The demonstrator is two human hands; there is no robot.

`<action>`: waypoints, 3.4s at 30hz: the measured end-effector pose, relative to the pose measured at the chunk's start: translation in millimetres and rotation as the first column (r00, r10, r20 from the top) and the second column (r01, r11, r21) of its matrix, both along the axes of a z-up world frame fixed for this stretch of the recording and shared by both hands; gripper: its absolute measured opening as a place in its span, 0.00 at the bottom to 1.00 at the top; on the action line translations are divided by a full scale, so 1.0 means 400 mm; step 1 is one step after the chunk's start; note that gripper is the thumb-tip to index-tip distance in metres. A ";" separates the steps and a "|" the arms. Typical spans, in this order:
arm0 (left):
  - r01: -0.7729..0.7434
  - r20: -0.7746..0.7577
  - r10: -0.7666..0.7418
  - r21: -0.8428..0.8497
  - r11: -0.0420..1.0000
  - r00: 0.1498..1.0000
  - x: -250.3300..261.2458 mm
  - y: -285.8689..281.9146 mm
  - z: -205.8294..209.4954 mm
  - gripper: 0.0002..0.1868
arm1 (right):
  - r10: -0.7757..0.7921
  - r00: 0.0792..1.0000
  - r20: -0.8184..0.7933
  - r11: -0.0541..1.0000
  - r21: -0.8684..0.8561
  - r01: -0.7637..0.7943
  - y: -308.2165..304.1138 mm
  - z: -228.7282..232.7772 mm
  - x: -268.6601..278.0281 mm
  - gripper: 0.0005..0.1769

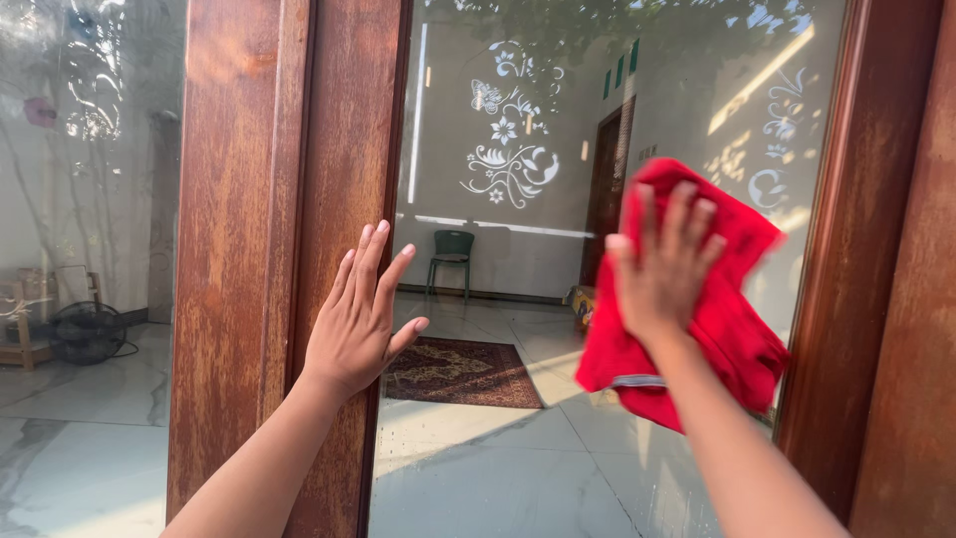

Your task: The person cleans a glass door, wiping down the glass pane and wooden frame with a cloth by hand.

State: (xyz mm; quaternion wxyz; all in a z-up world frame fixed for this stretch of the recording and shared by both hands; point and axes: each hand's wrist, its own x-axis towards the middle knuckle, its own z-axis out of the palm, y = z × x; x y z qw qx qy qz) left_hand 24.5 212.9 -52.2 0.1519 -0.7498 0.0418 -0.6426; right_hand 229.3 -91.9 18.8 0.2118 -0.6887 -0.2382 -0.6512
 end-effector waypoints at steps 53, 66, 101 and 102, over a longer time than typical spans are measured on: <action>-0.020 -0.045 0.014 -0.139 0.990 0.999 -0.027 0.042 -0.102 0.37 | 0.410 0.884 0.227 0.754 -0.630 -0.188 0.363 -0.433 -0.246 0.34; -0.121 -0.100 0.107 -0.148 0.982 0.989 -0.036 0.039 -0.174 0.37 | 0.457 0.883 0.108 0.683 -0.679 -0.271 0.332 -0.500 -0.235 0.35; -0.130 -0.240 0.104 -0.095 0.987 0.965 -0.101 0.087 -0.413 0.36 | 0.209 0.924 -0.320 0.621 -0.687 -0.378 0.373 -0.919 -0.311 0.46; -0.115 -0.238 0.092 -0.087 0.990 0.967 -0.104 0.092 -0.413 0.36 | 0.209 0.949 -0.235 0.718 -0.622 -0.312 0.380 -0.892 -0.314 0.44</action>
